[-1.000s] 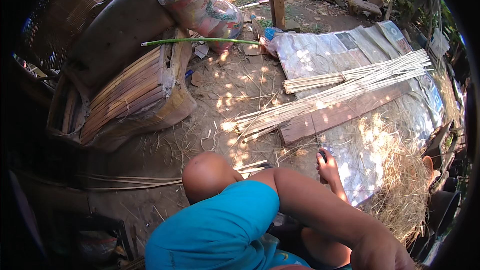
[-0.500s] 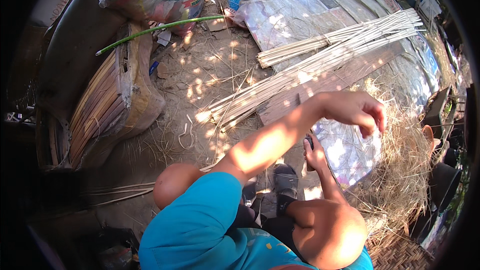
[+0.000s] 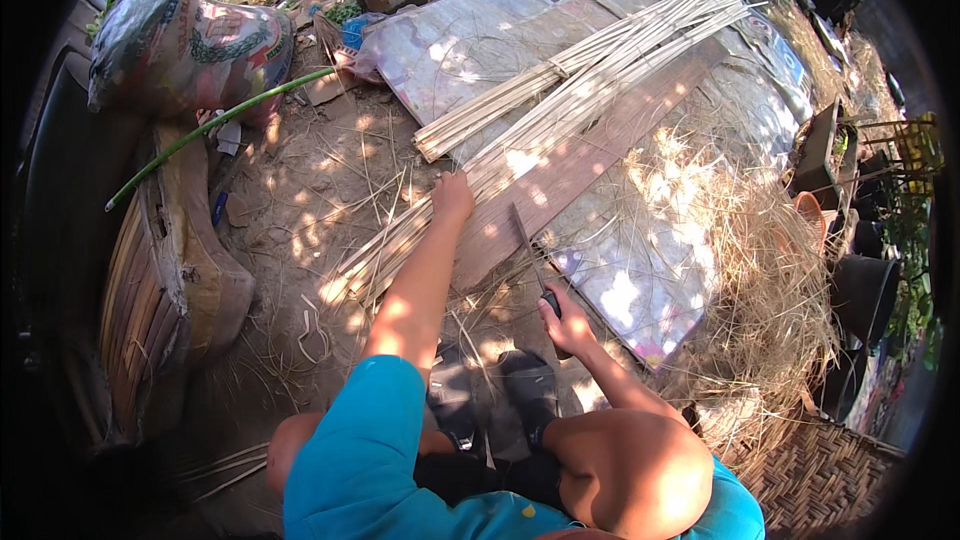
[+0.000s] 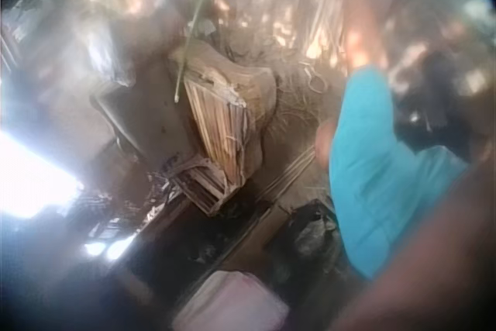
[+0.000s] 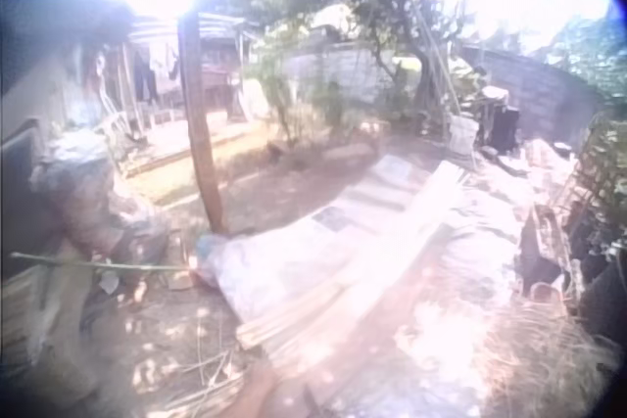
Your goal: The person retrieves a bundle of bamboo strips, unties it, and sits on the ground. Using a knife, they repeatedly split the bamboo strips into thinner pieces and place them on a pile.
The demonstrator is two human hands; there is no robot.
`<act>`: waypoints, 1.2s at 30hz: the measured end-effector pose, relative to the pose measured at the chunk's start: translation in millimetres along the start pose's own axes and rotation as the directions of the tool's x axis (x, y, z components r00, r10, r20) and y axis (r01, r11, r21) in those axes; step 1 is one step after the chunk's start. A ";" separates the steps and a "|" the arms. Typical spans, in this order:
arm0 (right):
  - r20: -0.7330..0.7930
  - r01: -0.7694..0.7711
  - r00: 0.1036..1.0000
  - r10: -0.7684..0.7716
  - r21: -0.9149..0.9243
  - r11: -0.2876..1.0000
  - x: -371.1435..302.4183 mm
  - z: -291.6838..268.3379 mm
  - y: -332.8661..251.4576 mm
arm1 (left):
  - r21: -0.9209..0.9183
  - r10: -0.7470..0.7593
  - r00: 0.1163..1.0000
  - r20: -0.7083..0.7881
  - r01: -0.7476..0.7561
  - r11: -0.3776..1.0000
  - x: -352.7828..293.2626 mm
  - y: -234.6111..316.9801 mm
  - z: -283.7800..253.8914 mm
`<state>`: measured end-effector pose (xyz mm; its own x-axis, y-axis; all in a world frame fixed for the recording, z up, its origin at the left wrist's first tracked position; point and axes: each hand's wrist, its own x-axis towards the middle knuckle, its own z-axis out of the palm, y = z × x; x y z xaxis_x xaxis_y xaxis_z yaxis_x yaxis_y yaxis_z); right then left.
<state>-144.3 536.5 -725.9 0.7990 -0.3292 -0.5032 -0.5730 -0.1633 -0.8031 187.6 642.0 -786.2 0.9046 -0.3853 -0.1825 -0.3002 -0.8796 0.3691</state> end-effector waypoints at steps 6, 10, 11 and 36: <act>-0.029 0.146 0.989 -0.148 -0.053 0.988 0.9 8.5 -9.0 | 0.044 -0.059 0.990 0.124 0.053 0.998 15.4 -25.7 -25.0; -0.145 0.312 0.932 -0.333 -0.152 0.938 5.6 6.1 15.7 | -0.154 0.060 0.994 -0.094 -0.074 0.985 23.6 5.0 -95.6; -0.170 0.294 0.931 -0.322 -0.171 0.940 3.3 1.5 20.9 | -0.123 0.175 0.957 -0.230 -0.207 0.970 18.1 22.2 -117.0; 0.778 0.383 0.627 -0.033 -0.272 0.883 -31.5 36.9 -106.5 | -0.661 0.288 0.906 0.310 -0.013 0.750 -42.1 158.5 -109.7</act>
<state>-101.7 598.6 -636.2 0.6617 0.5226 -0.5376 -0.2495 -0.5228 -0.8152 135.1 549.4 -620.0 0.6395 -0.6889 -0.3413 -0.0366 -0.4707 0.8815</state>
